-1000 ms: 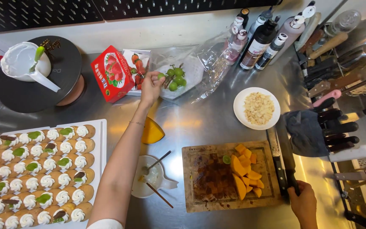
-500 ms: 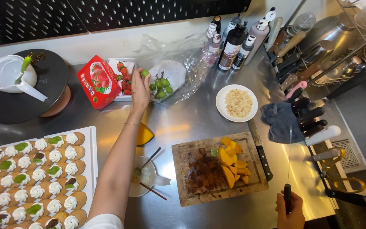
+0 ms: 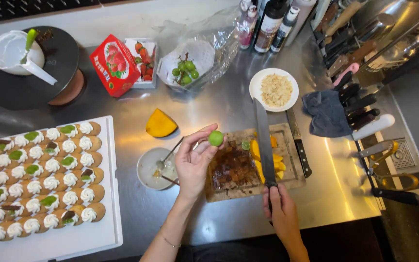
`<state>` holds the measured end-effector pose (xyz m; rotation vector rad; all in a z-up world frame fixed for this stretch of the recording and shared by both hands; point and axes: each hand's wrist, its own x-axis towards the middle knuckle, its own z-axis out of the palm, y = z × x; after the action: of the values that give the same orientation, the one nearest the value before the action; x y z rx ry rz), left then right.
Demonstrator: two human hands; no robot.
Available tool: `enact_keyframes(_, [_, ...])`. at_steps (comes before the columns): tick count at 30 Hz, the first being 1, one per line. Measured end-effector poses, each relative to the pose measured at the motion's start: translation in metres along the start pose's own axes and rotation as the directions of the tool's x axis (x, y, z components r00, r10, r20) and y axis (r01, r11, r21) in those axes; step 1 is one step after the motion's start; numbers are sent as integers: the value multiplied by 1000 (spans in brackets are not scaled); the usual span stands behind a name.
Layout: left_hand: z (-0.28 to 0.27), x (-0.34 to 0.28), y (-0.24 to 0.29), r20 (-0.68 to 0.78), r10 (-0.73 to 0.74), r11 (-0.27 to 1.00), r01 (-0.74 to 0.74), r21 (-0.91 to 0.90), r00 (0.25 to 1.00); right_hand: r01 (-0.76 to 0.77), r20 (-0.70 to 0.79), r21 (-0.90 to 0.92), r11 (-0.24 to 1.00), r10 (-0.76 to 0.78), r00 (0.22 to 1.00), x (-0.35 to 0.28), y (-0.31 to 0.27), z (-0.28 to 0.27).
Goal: Decorating mini cream desserts with slices of green grapes and mango.
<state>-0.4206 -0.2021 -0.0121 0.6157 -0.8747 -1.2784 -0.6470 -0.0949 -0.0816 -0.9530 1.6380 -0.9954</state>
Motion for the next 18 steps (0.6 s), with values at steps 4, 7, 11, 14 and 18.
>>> enact_keyframes(4, [-13,-24,-52,-13,-16,996,17,91,1000,-34,-41,-140,990,28,999,-11,17,11])
enact_keyframes(7, [-22,-35,-90,-154,-131,911,180,372,979,111,-71,-341,934,-143,987,-16,31,13])
enact_keyframes(11, [-47,-47,-125,-34,2,594,26,804,999,49,-51,-597,800,-99,994,-26,35,19])
enact_keyframes(14, [-57,-50,-134,108,83,433,-134,891,991,-36,-46,-703,710,5,999,-30,28,24])
enact_keyframes(18, [-64,-51,-145,145,112,376,-177,909,983,-54,-27,-780,624,52,998,-33,27,28])
